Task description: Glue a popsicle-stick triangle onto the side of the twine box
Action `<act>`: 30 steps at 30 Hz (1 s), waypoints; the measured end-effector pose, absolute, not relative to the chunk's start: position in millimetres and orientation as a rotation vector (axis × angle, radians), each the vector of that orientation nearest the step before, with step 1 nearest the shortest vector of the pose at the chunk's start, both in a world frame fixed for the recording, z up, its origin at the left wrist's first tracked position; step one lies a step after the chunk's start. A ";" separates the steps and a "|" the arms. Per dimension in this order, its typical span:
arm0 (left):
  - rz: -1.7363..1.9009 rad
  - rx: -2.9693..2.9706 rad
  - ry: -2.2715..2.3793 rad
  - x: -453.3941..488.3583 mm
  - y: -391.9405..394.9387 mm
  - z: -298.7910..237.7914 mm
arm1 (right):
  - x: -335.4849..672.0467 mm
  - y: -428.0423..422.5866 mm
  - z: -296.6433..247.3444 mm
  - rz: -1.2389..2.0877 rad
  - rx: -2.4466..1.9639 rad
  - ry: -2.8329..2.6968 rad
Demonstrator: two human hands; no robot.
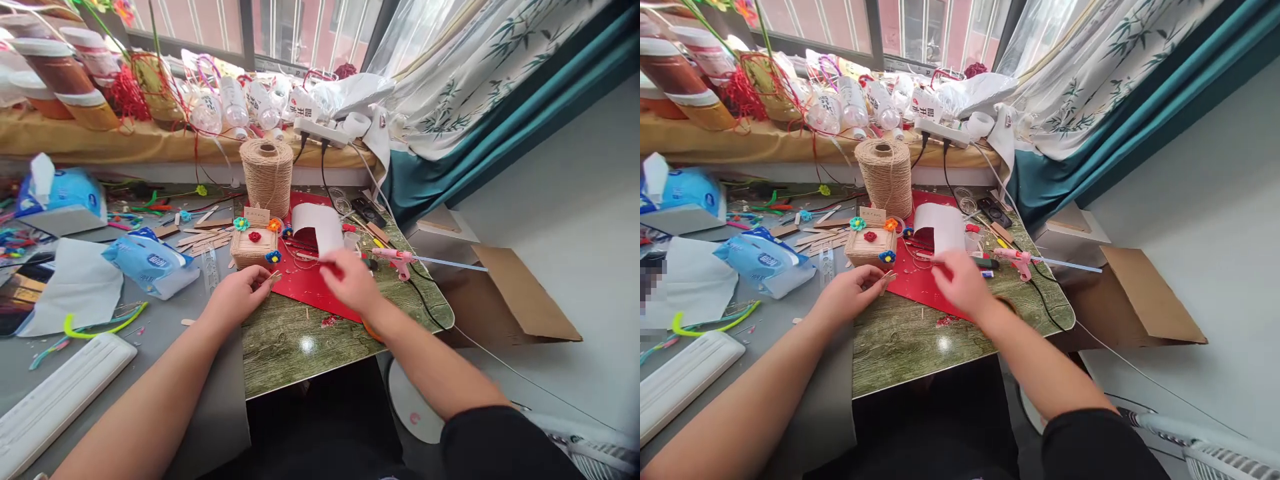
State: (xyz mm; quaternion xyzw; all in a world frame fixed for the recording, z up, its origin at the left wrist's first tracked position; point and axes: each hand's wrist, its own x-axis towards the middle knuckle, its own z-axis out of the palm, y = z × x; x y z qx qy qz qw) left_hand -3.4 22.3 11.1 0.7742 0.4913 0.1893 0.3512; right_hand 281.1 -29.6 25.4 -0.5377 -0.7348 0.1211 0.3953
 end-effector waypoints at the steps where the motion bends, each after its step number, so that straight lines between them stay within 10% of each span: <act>1: 0.496 1.973 1.260 -3.6 22.3 11.1 | 267.7 -49.8 19.2 0.324 -1.343 -2.011; 30: 0.731 2.030 1.362 1.3 31.0 -8.6 | 206.6 -108.5 -32.7 0.379 -1.597 -2.246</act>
